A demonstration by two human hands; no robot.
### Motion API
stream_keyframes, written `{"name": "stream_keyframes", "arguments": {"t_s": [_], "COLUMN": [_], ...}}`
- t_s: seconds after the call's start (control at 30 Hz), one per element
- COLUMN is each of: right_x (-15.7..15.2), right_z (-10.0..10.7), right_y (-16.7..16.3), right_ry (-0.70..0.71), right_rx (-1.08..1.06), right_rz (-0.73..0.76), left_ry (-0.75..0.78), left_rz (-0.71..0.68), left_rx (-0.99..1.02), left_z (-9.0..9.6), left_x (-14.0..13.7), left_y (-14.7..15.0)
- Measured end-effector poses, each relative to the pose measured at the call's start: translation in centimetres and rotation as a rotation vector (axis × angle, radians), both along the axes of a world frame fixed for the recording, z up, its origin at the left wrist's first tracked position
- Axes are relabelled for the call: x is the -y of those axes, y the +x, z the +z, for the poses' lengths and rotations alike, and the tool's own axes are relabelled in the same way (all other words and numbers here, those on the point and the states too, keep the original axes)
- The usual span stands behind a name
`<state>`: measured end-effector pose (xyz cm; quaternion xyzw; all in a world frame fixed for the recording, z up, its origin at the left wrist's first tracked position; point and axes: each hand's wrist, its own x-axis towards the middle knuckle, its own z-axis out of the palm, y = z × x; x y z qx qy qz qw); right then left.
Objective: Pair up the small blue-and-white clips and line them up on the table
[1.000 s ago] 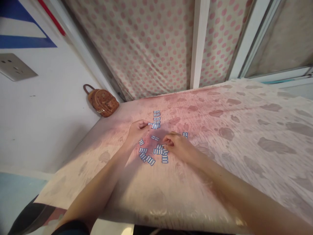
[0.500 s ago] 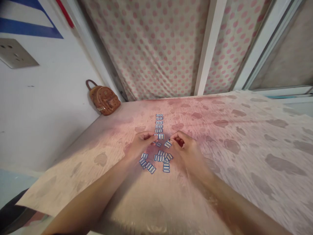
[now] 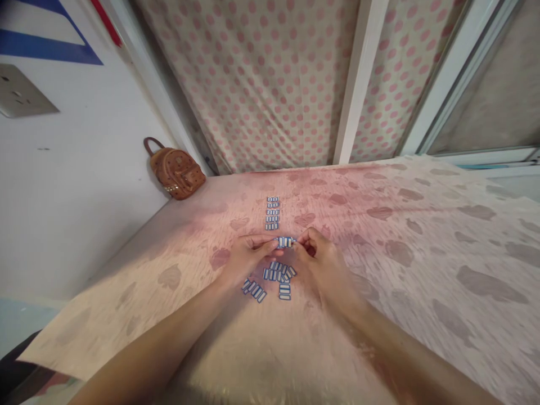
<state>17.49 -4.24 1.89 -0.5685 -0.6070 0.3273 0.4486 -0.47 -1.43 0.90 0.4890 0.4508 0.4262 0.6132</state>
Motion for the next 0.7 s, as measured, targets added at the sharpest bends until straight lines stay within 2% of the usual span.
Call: {"name": "stream_keyframes", "arguments": {"t_s": [0.33,0.7], "right_x": [-0.15,0.06], "right_z": [-0.95,-0.52], "right_y": [-0.17,-0.30], "right_ry": [0.041,0.060], "right_rx": [0.035,0.063], "right_rz": [0.018,0.015], "left_ry": [0.033,0.033], "left_rz": [-0.024,-0.047], "left_rx": [-0.002,-0.031], "left_z": [0.25,0.14], "left_x": [0.28,0.40], "left_y": [0.13,0.18]}}
